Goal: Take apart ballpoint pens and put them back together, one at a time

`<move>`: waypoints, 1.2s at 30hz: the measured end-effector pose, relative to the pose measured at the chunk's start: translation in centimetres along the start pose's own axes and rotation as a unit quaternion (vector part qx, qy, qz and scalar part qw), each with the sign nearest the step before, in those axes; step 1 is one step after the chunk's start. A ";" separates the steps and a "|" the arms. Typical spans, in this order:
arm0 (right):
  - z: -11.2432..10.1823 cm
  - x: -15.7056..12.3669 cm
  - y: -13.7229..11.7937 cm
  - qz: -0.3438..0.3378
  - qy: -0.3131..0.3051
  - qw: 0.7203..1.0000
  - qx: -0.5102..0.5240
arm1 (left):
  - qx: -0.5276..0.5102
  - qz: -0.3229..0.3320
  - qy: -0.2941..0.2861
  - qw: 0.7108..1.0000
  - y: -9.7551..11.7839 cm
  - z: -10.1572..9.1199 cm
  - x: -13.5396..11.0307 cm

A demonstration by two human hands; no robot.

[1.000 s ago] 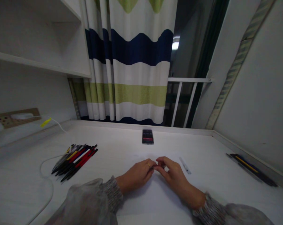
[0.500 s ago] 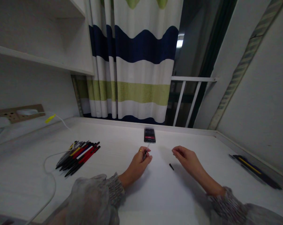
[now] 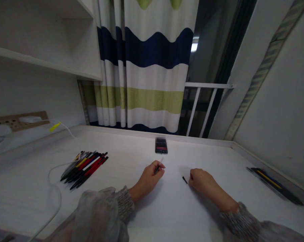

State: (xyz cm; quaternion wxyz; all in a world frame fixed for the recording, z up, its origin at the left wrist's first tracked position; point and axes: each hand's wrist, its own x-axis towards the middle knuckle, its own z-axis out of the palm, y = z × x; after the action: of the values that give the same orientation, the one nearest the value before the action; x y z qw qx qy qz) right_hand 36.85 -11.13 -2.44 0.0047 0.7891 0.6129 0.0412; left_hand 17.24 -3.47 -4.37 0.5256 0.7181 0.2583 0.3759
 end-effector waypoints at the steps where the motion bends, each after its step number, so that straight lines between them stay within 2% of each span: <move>1: -0.2 0.0 0.0 0.004 0.002 1.000 0.009 | 0.003 -0.002 0.001 1.000 0.0 0.0 0.0; 4: -0.6 0.1 -0.1 0.001 0.015 0.997 0.076 | 0.002 -0.003 0.001 1.000 0.0 0.1 0.0; 7: -0.7 0.2 -0.3 -0.033 0.023 0.990 0.134 | -0.001 -0.001 -0.001 1.000 0.0 0.1 0.0; 15: 0.1 -0.3 -1.0 -0.064 0.019 0.991 0.118 | 0.008 0.002 0.003 1.000 -0.1 0.2 0.0; 20: 0.2 -0.5 -1.4 -0.070 0.040 0.993 0.090 | 0.018 -0.017 -0.007 1.000 0.0 0.2 -0.1; 22: 0.0 -0.5 -1.6 -0.073 0.051 0.989 0.116 | 0.030 -0.022 -0.014 0.999 0.0 0.2 -0.1; 24: -0.3 -0.6 -1.9 -0.099 0.059 0.976 0.186 | 0.044 -0.022 -0.024 0.999 0.0 0.2 -0.2; 28: -0.9 -1.3 -2.8 -0.182 0.085 0.922 0.330 | 0.047 -0.023 -0.052 0.997 0.2 0.2 -0.3; 31: -1.1 -1.8 -3.5 -0.216 0.106 0.903 0.356 | 0.033 -0.019 -0.079 0.996 0.4 0.3 -0.4; 36: -1.1 -2.1 -3.8 -0.241 0.122 0.892 0.363 | 0.006 -0.002 -0.095 0.995 0.4 0.3 -0.4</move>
State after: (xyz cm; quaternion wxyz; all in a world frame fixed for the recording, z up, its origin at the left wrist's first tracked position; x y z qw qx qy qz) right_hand 32.55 -12.29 -1.66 -0.3472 0.5527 0.7522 -0.0905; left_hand 17.24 -4.11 -4.16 0.5444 0.7529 0.2107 0.3039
